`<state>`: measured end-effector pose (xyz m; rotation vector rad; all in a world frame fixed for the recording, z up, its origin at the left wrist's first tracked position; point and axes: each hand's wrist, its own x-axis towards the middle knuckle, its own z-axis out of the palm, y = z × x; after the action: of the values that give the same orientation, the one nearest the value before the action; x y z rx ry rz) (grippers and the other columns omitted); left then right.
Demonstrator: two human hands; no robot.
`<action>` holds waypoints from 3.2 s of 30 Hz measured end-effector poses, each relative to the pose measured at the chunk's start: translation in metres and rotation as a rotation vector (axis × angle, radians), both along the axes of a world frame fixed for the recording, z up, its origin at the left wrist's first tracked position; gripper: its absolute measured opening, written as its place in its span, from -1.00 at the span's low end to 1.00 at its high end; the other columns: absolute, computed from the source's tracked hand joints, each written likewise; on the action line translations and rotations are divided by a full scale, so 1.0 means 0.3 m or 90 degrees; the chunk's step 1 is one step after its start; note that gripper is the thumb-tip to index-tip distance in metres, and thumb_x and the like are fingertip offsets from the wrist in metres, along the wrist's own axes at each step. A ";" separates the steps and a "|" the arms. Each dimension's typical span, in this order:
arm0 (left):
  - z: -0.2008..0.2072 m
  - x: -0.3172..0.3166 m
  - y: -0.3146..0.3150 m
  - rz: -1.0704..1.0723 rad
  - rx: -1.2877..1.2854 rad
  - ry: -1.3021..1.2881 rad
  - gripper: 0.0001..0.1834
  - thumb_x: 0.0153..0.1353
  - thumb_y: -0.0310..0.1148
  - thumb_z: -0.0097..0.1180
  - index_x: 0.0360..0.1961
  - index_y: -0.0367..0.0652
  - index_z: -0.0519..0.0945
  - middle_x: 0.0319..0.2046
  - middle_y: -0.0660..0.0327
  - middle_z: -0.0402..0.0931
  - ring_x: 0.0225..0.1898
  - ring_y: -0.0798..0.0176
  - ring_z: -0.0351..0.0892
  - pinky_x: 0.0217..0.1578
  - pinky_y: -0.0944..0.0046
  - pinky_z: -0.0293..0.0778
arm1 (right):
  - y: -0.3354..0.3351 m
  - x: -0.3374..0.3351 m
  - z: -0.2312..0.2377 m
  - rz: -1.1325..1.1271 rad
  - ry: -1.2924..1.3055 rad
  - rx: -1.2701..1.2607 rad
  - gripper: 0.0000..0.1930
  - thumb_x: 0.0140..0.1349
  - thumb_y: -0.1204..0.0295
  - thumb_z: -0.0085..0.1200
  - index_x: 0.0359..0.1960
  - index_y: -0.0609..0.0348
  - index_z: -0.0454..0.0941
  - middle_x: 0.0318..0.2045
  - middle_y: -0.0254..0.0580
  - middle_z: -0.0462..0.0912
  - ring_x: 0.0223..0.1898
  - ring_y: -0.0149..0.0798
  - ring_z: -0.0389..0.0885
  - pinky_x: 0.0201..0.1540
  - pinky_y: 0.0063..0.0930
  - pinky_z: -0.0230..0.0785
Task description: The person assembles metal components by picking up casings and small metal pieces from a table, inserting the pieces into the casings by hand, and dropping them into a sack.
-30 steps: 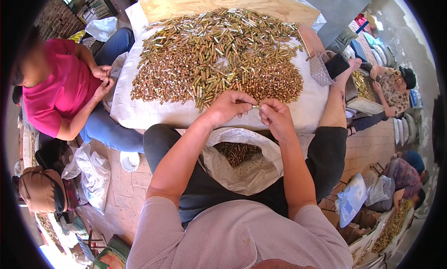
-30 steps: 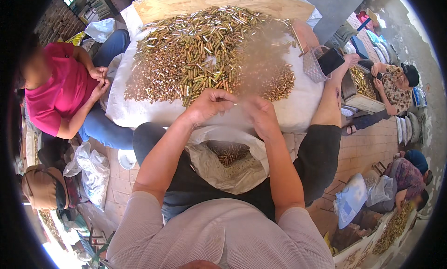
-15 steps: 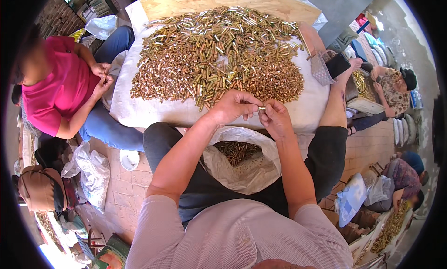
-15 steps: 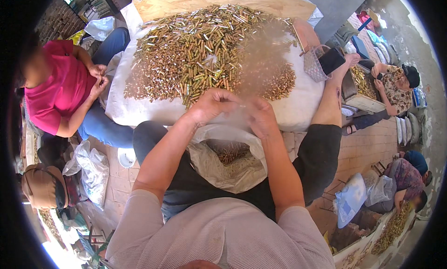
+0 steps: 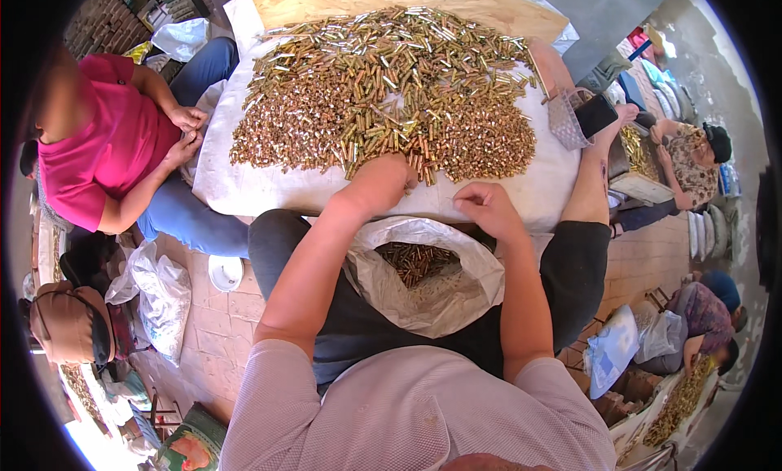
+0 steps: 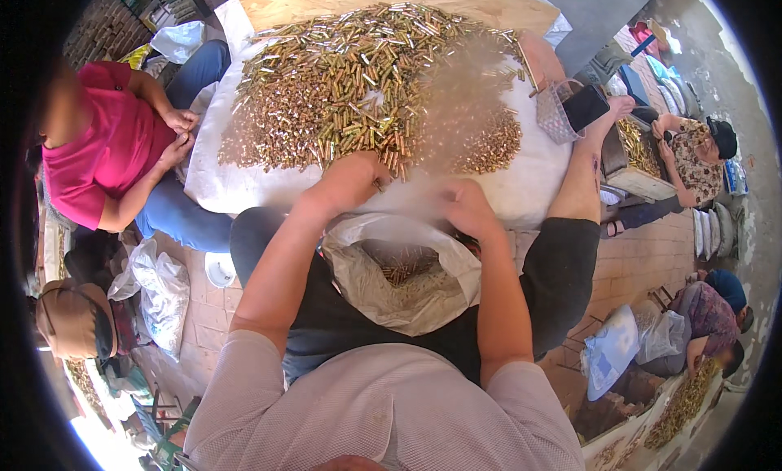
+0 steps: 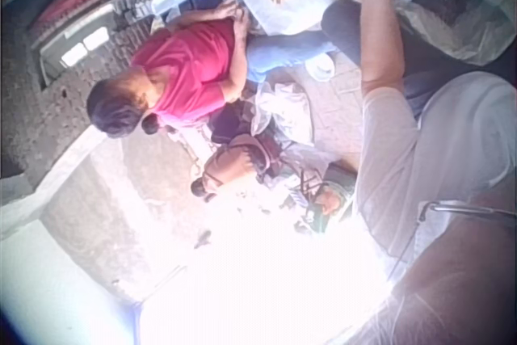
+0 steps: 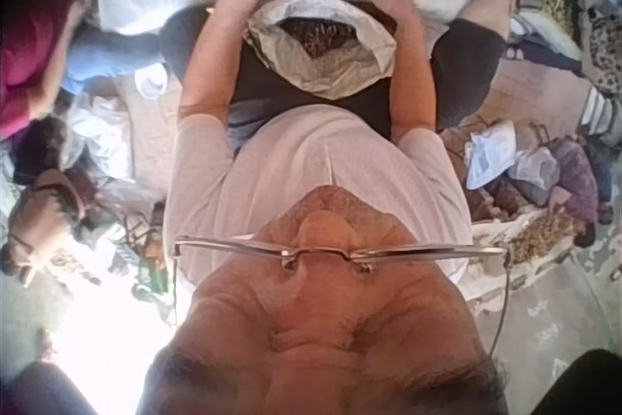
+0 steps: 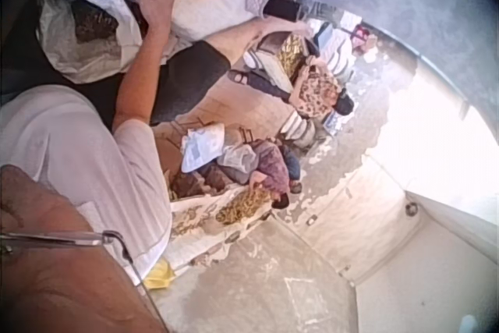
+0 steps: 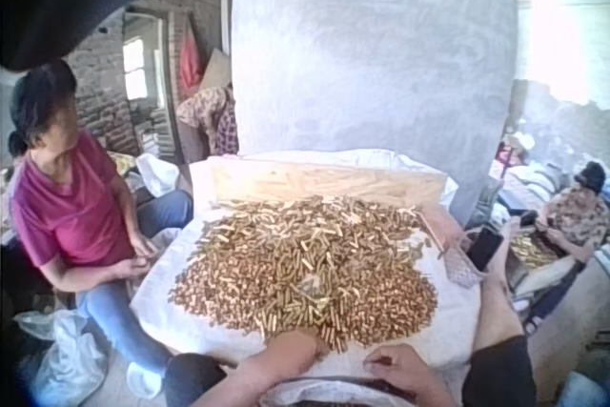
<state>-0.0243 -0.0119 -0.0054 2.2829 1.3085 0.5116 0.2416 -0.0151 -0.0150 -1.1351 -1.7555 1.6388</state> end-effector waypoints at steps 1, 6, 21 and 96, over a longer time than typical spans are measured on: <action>0.000 0.013 -0.005 0.018 -0.018 0.056 -0.79 -0.03 -0.56 0.15 -0.35 -0.09 0.71 -0.30 0.04 0.58 -0.18 -0.03 0.60 -0.17 0.07 0.53 | 0.014 0.018 -0.026 -0.074 -0.055 0.077 -0.91 0.16 0.56 0.21 -0.30 0.26 0.62 -0.49 -0.39 0.60 -0.47 -0.55 0.49 -0.41 -0.61 0.36; 0.007 0.033 -0.021 0.031 -0.005 0.139 -0.92 -0.02 -0.47 0.14 -0.49 -0.19 0.65 -0.29 0.01 0.57 -0.16 -0.05 0.59 -0.18 0.03 0.52 | 0.055 0.032 -0.110 -0.207 -0.199 0.265 -0.90 0.15 0.58 0.21 -0.29 0.29 0.62 -0.46 -0.30 0.63 -0.45 -0.48 0.52 -0.36 -0.52 0.41; 0.014 0.043 0.037 0.096 -0.393 -0.513 -0.79 0.25 -0.53 0.18 -0.09 -0.33 0.57 -0.35 0.19 0.59 -0.36 0.37 0.58 -0.34 0.31 0.58 | 0.050 -0.048 -0.113 -0.186 -0.330 0.552 -0.88 0.05 0.57 0.19 -0.34 0.21 0.62 -0.43 0.03 0.58 -0.38 0.05 0.60 -0.30 -0.21 0.46; -0.011 0.038 0.016 0.130 -0.032 -0.051 -0.85 0.03 -0.44 0.28 -0.38 -0.29 0.64 -0.31 -0.05 0.62 -0.28 -0.10 0.66 -0.28 0.03 0.56 | 0.084 -0.003 -0.164 -0.189 -0.319 0.527 -0.83 0.10 0.57 0.20 -0.23 0.18 0.65 -0.42 -0.05 0.58 -0.39 -0.10 0.60 -0.29 -0.29 0.46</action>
<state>-0.0128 -0.0071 -0.0088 2.0777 1.5049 0.6234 0.2407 0.0100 -0.0643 -1.3314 -2.1096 0.3591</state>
